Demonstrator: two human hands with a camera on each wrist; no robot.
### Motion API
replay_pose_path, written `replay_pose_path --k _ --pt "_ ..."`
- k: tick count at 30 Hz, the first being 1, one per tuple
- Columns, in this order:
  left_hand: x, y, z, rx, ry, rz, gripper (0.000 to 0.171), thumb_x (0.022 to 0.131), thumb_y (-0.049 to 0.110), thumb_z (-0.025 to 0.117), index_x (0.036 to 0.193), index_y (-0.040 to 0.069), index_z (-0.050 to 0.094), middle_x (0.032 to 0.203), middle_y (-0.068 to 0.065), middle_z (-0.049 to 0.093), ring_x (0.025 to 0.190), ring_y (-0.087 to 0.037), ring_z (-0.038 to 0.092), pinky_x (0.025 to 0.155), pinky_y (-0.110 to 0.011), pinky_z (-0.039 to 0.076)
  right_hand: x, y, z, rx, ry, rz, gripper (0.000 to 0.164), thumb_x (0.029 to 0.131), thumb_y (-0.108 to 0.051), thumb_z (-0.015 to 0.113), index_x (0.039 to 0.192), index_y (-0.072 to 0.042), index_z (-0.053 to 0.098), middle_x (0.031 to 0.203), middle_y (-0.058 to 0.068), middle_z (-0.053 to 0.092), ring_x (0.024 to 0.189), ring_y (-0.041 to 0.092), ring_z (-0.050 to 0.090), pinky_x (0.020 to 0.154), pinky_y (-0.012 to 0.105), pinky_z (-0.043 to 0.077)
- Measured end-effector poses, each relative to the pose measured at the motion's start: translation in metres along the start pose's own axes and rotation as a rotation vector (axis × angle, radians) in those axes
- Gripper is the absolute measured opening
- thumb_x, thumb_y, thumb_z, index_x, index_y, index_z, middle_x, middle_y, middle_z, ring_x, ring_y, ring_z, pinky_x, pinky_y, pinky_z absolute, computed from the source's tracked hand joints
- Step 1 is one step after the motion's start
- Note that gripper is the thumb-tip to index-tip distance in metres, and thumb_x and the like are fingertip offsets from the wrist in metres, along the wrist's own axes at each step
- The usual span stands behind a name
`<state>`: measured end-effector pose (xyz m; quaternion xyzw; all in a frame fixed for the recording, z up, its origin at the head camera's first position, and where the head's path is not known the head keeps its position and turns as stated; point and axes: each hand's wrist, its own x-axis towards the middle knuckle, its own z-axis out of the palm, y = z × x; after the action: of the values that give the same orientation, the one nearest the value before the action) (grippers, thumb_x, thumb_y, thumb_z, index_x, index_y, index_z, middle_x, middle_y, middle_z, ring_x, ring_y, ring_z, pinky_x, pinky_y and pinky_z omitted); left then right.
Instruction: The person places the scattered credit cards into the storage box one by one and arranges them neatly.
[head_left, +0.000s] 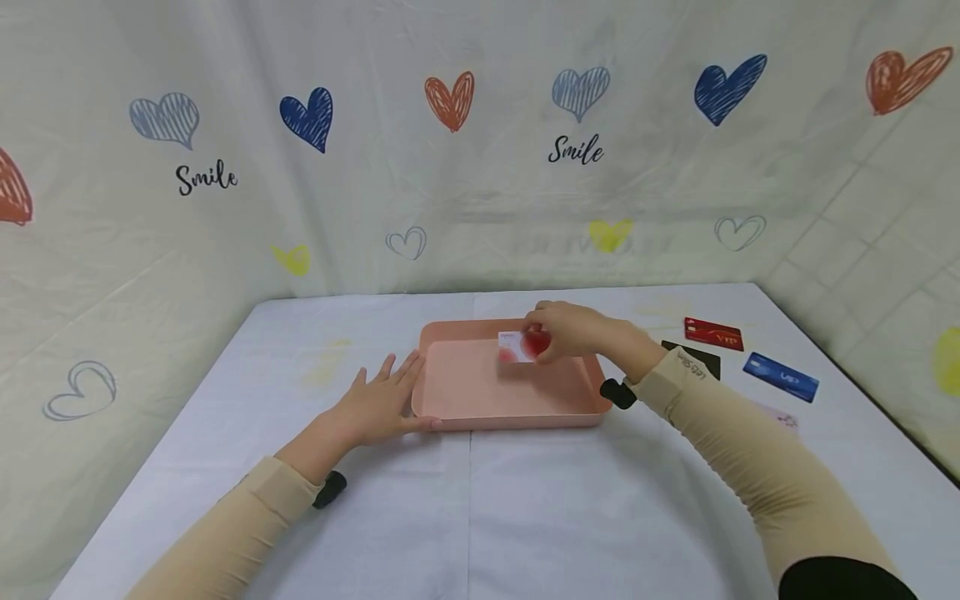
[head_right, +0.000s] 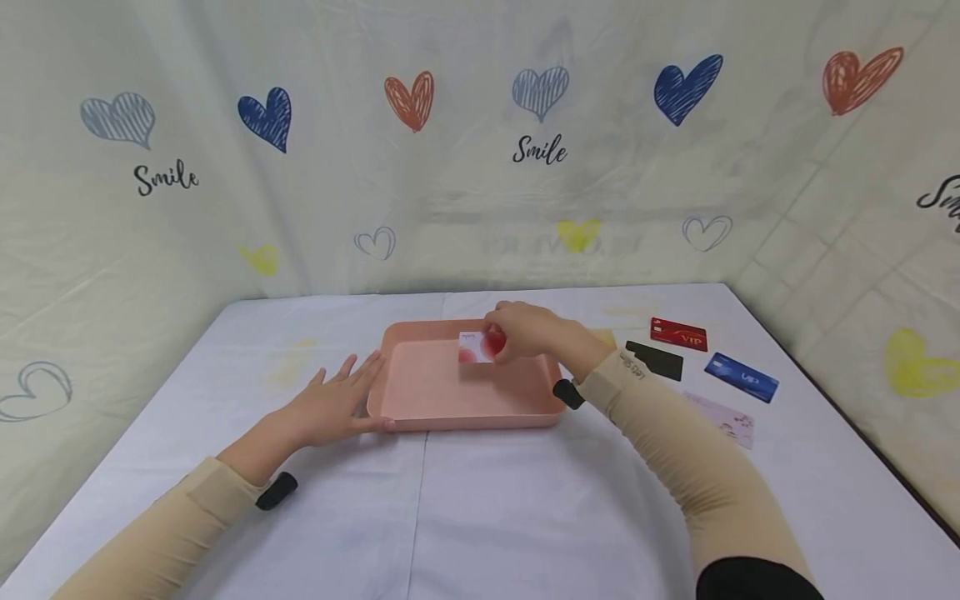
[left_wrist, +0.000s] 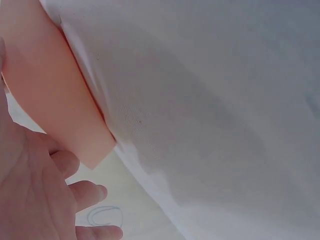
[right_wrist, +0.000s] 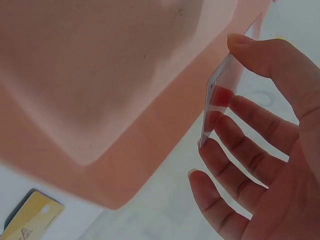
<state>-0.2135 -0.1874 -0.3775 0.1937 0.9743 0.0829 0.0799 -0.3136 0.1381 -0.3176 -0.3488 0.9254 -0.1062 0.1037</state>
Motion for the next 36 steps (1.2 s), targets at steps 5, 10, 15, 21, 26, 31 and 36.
replay_pose_path --k 5,10,15,21,26,31,36 --pt "0.0 0.0 0.0 0.0 -0.004 -0.003 0.111 0.089 0.077 0.056 0.165 0.009 0.013 0.172 -0.007 0.01 0.154 -0.043 0.011 0.114 -0.073 0.013 0.009 -0.008 0.002 -0.01 -0.011 -0.016 0.049 0.087 -0.018 0.082 0.132 -0.006 0.067 0.113 0.006 0.061 0.104 0.024 0.058 0.088 0.039 0.053" --pt "-0.001 0.0 -0.001 -0.004 -0.013 -0.009 0.111 0.089 0.077 0.057 0.165 0.009 0.013 0.172 -0.007 0.01 0.154 -0.043 0.011 0.114 -0.074 0.012 0.018 -0.017 0.004 -0.005 -0.02 -0.033 0.047 0.087 -0.018 0.082 0.13 -0.006 0.067 0.112 0.006 0.061 0.103 0.024 0.058 0.088 0.038 0.053" --pt "-0.001 0.0 -0.004 0.008 -0.022 -0.013 0.114 0.088 0.078 0.058 0.165 0.008 0.012 0.171 -0.007 0.01 0.154 -0.044 0.011 0.114 -0.074 0.012 0.026 -0.023 0.003 0.003 -0.035 -0.028 0.048 0.087 -0.019 0.082 0.131 -0.005 0.066 0.112 0.006 0.061 0.105 0.024 0.059 0.091 0.039 0.052" --pt "0.0 0.001 -0.004 0.002 -0.032 -0.018 0.115 0.087 0.078 0.058 0.165 0.009 0.011 0.171 -0.007 0.01 0.154 -0.044 0.011 0.114 -0.074 0.012 0.036 -0.029 0.005 -0.008 -0.042 -0.026 0.05 0.087 -0.019 0.082 0.132 -0.006 0.066 0.113 0.008 0.061 0.105 0.025 0.058 0.093 0.039 0.051" --pt "0.001 0.001 -0.003 0.002 -0.03 -0.024 0.115 0.087 0.079 0.058 0.165 0.009 0.012 0.171 -0.006 0.011 0.154 -0.043 0.011 0.115 -0.073 0.012 0.045 -0.034 0.009 -0.018 -0.046 -0.042 0.049 0.087 -0.02 0.083 0.131 -0.006 0.067 0.113 0.008 0.061 0.104 0.024 0.058 0.091 0.038 0.051" --pt "0.001 0.001 -0.002 -0.004 -0.031 -0.025 0.115 0.087 0.079 0.058 0.165 0.009 0.012 0.171 -0.006 0.011 0.154 -0.044 0.01 0.115 -0.074 0.012 0.051 -0.039 0.015 -0.043 -0.064 -0.044 0.044 0.087 -0.021 0.084 0.126 -0.008 0.068 0.112 0.006 0.06 0.101 0.023 0.058 0.089 0.036 0.051" --pt "0.0 0.002 -0.004 -0.009 -0.03 -0.021 0.115 0.087 0.078 0.059 0.165 0.008 0.012 0.171 -0.007 0.011 0.154 -0.044 0.011 0.114 -0.074 0.012 0.056 -0.044 0.018 -0.052 -0.066 -0.037 0.045 0.087 -0.021 0.083 0.126 -0.008 0.068 0.111 0.007 0.06 0.1 0.023 0.057 0.09 0.037 0.05"
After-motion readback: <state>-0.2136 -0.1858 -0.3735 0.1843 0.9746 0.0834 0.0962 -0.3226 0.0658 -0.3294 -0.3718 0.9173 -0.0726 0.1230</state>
